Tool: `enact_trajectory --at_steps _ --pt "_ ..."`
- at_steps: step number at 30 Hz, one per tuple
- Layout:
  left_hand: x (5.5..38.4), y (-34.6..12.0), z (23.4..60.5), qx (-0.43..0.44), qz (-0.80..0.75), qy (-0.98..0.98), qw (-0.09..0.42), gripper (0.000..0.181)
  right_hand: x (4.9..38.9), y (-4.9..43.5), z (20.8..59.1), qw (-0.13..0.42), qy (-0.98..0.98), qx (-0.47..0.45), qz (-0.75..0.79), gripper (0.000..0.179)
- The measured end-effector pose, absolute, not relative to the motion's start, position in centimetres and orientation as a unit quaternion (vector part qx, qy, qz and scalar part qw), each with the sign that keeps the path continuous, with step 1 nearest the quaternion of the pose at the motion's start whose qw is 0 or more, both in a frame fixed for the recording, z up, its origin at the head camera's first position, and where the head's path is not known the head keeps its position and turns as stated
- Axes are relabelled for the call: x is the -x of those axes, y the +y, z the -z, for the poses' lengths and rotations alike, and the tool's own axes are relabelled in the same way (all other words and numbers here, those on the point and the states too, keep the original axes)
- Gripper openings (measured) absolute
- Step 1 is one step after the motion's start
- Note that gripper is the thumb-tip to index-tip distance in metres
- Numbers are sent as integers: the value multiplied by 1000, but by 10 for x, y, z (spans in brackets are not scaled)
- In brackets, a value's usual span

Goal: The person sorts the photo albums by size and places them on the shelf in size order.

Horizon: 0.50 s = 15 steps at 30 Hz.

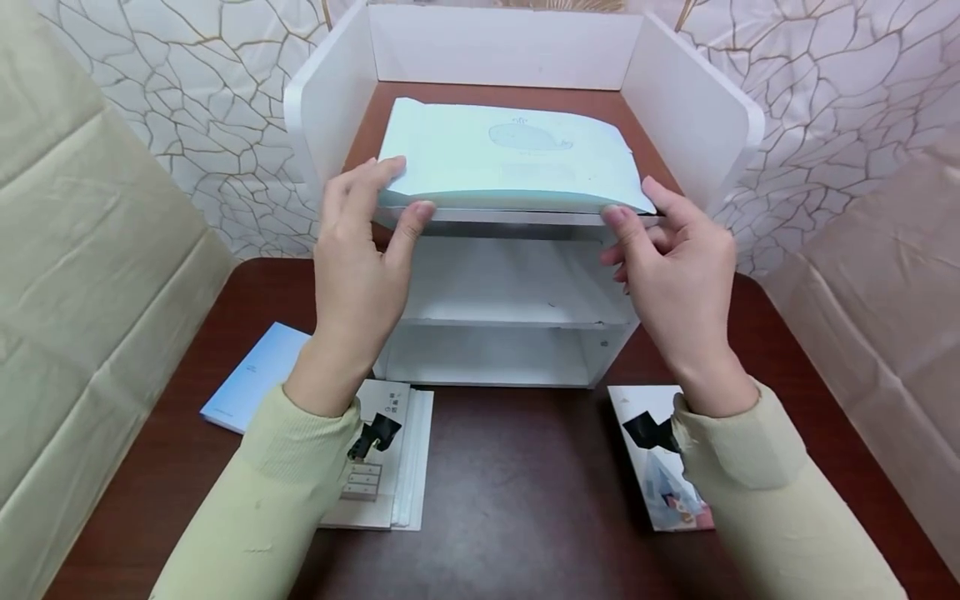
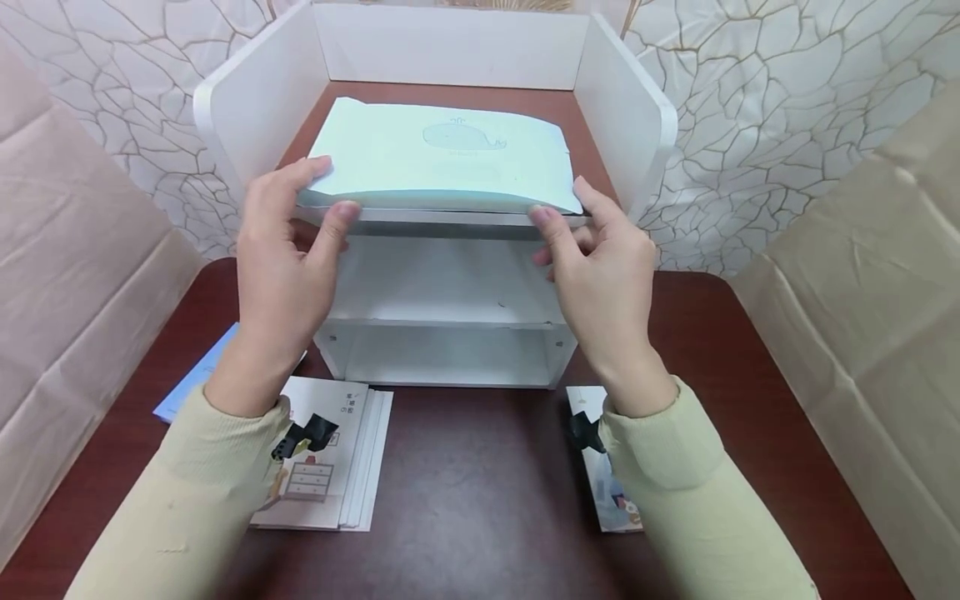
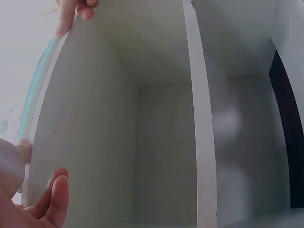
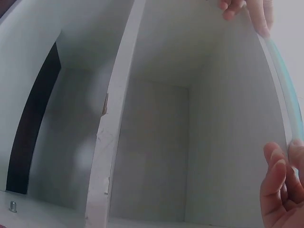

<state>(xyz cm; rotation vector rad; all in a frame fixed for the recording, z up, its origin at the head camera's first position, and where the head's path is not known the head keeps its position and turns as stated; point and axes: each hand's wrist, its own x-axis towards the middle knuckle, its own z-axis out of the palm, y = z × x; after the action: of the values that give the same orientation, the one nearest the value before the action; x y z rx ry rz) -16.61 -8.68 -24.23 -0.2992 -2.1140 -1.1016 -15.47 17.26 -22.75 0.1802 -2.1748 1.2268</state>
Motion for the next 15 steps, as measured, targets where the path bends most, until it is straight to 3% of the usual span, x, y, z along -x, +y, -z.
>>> enact_trajectory --at_steps 6,11,15 --pt "163 -90 254 168 402 -829 351 52 159 178 240 298 -832 -83 -460 60" --pt "146 -98 268 247 400 -813 344 71 148 173 258 291 -831 -125 -457 80" --pt "125 -109 283 284 385 -808 345 80 132 162 285 317 -807 -188 -461 93"
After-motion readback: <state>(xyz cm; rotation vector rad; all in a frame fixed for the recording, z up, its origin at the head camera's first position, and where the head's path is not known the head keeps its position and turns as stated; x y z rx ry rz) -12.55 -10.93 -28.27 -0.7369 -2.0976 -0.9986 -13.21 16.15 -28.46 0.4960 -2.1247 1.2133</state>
